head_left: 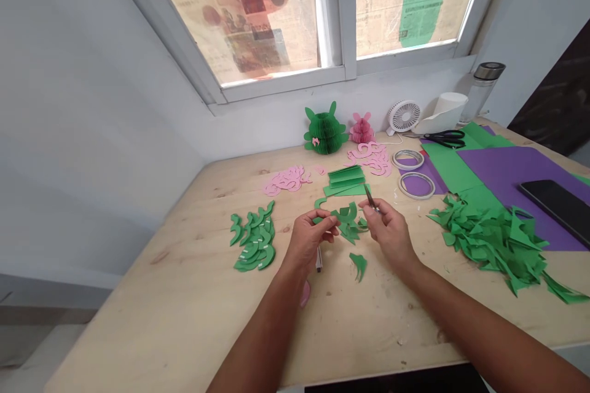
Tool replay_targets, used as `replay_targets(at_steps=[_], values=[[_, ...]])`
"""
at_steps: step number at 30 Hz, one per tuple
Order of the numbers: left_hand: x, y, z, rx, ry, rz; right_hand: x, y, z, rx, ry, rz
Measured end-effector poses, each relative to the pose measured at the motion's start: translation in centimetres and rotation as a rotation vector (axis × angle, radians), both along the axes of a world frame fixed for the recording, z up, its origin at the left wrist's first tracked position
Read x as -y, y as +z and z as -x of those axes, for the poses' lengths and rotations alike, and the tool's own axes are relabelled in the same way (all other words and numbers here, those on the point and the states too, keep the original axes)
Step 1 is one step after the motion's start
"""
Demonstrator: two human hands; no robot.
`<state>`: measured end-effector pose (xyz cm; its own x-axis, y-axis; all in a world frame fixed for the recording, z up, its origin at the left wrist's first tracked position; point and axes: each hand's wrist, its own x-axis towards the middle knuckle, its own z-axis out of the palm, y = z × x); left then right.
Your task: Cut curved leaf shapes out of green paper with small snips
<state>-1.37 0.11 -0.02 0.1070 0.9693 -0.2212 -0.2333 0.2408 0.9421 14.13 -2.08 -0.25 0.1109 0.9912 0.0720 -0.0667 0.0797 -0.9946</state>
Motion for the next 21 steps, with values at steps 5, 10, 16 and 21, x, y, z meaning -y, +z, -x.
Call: replay_targets(at_steps=[5,10,16,21], values=[[-0.1,-0.1,0.0,0.006,0.049,-0.041,0.2,-0.2,0.0,0.194,0.176,-0.028],[-0.2,-0.1,0.1,0.039,0.077,-0.077,-0.2,-0.9,0.0,0.339,0.217,0.029],[-0.2,-0.1,0.2,0.058,0.067,-0.086,-0.3,-1.3,0.0,0.420,0.252,0.039],[-0.2,-0.2,0.4,0.050,0.075,-0.103,-0.2,-1.2,0.0,0.449,0.263,0.045]])
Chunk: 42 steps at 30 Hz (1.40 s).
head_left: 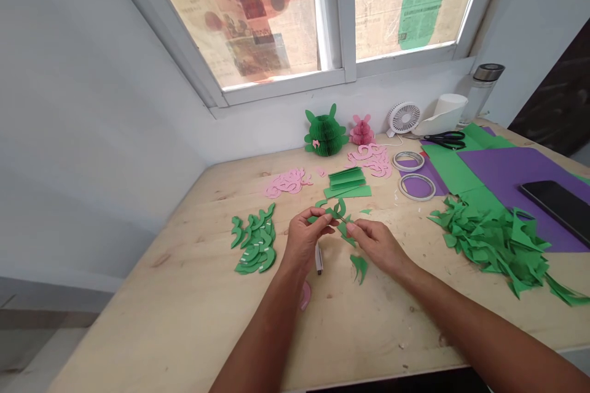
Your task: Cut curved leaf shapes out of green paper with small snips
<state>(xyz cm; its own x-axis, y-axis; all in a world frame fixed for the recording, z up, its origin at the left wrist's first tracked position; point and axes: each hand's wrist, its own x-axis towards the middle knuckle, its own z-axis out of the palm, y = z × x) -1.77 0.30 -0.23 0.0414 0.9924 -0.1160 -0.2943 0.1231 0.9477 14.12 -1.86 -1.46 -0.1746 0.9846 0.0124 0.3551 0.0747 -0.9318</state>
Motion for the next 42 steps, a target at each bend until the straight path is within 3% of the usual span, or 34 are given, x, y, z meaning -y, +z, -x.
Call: replay_targets(at_steps=[18,31,42], values=[[-0.28,0.13,0.43,-0.321,0.018,-0.165,0.09,0.37,-0.11,0.094,-0.003,-0.024],[-0.14,0.26,0.30,-0.036,-0.043,-0.003,0.03,0.24,0.03,-0.002,0.020,-0.004],[-0.21,0.22,0.63,-0.035,-0.093,0.002,0.15,0.65,-0.19,0.103,0.024,-0.100]])
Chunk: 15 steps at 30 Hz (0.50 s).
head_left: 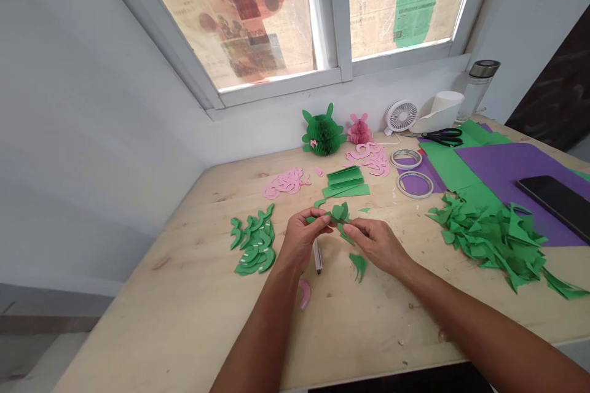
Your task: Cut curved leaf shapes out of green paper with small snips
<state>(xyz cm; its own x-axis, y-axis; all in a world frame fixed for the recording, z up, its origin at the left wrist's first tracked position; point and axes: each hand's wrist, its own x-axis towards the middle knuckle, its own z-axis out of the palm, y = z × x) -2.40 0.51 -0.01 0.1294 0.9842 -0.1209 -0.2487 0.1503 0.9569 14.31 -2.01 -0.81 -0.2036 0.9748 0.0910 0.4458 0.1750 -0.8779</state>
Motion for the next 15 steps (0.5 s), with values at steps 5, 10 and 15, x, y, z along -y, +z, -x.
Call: replay_targets(at_steps=[5,10,15], values=[[-0.01,0.01,-0.06,0.023,-0.032,0.025,0.06,-0.01,0.02,0.008,0.003,-0.002],[-0.11,-0.17,-0.08,0.077,-0.048,0.107,0.01,-0.13,0.03,0.001,0.005,-0.012],[-0.17,-0.27,-0.02,0.105,-0.058,0.152,-0.20,-0.42,0.04,-0.085,0.004,0.063]])
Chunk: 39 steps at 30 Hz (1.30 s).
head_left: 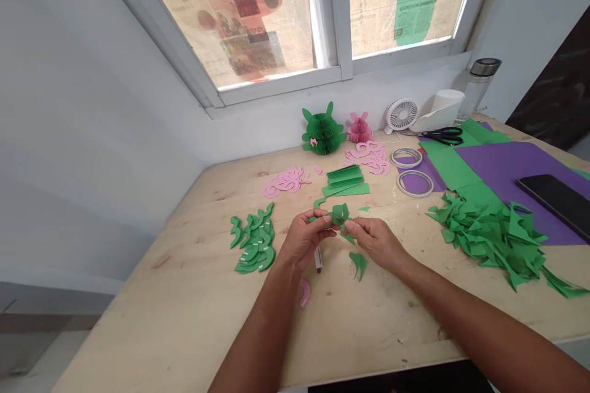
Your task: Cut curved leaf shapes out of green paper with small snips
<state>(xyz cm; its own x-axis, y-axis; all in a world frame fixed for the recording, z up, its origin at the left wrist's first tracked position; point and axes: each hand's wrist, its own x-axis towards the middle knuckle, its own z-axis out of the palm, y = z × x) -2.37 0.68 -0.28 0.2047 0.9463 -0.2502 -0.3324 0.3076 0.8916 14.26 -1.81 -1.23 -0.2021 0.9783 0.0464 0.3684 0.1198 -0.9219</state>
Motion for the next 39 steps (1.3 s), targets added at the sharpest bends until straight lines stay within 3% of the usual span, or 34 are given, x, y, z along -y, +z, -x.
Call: replay_targets(at_steps=[6,24,29,32,36,39], values=[[0.0,0.0,0.0,-0.020,0.010,-0.009,-0.2,-0.4,0.1,-0.197,0.015,0.191],[0.0,0.0,-0.3,-0.084,0.036,-0.077,0.2,0.9,0.1,-0.522,0.024,0.474],[0.0,0.0,-0.4,-0.071,0.056,-0.068,0.2,1.2,-0.1,-0.635,-0.017,0.463],[0.0,0.1,-0.4,-0.062,0.063,-0.058,0.0,1.2,-0.1,-0.680,-0.111,0.407],[0.0,0.1,-0.3,-0.049,0.079,-0.048,-0.3,1.2,-0.3,-0.676,-0.265,0.308],[0.1,0.1,0.0,-0.004,0.046,-0.048,-0.4,1.2,-0.5,-0.630,-0.274,0.306]])
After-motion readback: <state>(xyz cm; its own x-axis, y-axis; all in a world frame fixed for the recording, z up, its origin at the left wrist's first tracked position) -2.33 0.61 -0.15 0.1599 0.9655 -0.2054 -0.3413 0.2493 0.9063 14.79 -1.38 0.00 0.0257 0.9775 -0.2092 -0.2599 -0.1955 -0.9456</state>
